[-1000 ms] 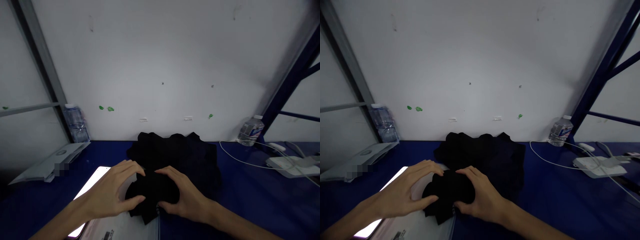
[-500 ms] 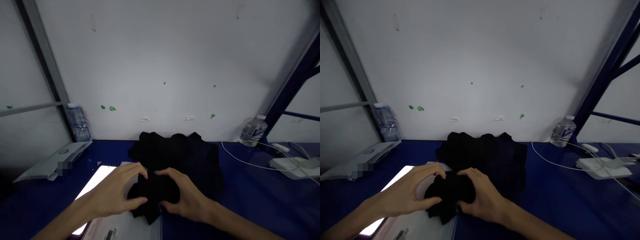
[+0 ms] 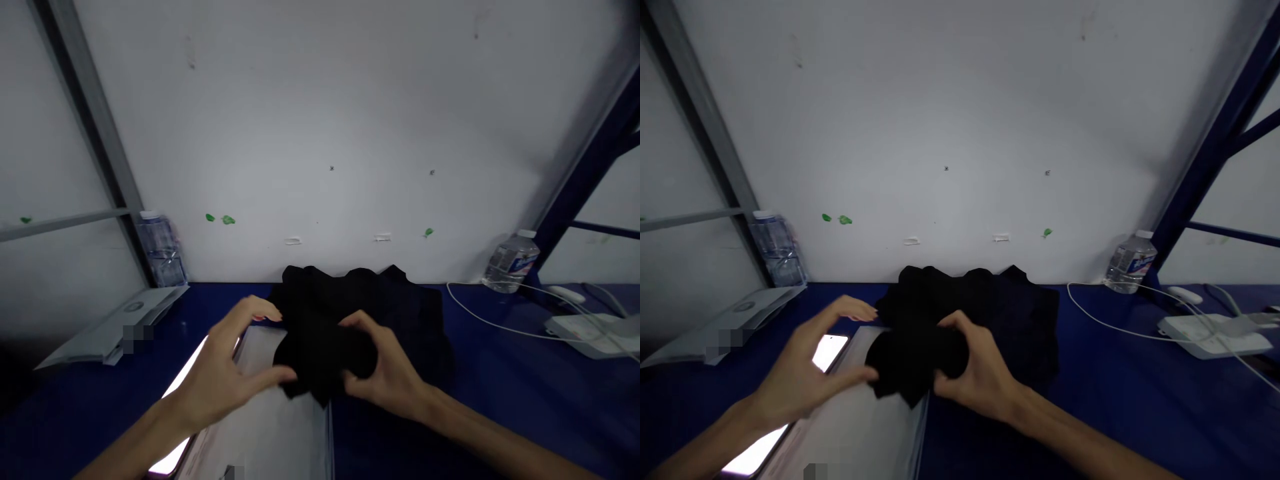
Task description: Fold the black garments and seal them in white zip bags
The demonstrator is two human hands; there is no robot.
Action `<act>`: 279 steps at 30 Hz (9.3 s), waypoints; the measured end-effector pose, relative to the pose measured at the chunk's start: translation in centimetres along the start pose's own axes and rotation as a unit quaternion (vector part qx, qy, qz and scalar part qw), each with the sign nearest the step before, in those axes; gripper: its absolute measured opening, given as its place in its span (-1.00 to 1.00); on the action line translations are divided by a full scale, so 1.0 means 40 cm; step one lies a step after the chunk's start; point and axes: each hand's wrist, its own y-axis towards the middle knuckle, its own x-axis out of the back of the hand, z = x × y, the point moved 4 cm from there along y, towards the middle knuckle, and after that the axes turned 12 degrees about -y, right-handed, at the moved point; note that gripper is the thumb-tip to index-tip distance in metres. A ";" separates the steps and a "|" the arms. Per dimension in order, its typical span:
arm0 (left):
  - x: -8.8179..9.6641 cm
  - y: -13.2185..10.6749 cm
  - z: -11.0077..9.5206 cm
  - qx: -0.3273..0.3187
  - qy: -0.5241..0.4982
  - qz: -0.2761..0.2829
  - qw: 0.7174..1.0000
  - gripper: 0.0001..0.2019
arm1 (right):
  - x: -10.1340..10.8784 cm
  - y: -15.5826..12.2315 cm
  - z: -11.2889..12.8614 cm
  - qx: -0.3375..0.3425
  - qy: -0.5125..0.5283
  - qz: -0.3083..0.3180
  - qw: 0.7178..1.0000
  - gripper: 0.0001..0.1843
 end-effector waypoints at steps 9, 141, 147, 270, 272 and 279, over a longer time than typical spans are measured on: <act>-0.117 -0.049 -0.053 0.037 0.027 0.308 0.950 -0.77 | 0.056 0.005 -0.067 -0.080 -0.063 -0.099 0.990 -0.62; -0.082 -0.039 -0.019 -0.173 0.020 0.141 0.975 -0.81 | 0.039 -0.016 -0.058 -0.158 0.219 0.146 0.952 -0.63; -0.067 -0.035 -0.013 -0.114 -0.030 0.150 0.982 -0.76 | 0.039 -0.014 -0.051 -0.083 0.157 0.117 0.977 -0.66; -0.097 -0.062 -0.024 0.059 -0.032 0.158 0.985 -0.17 | 0.068 -0.061 0.070 0.215 -0.087 -0.102 0.967 -0.54; -0.093 -0.059 -0.024 0.055 -0.045 0.148 0.986 -0.19 | 0.070 -0.058 0.067 0.201 -0.105 -0.104 0.968 -0.49; -0.090 -0.059 -0.011 0.055 -0.049 0.140 0.987 -0.28 | 0.082 -0.031 0.038 0.085 -0.100 -0.092 0.987 -0.71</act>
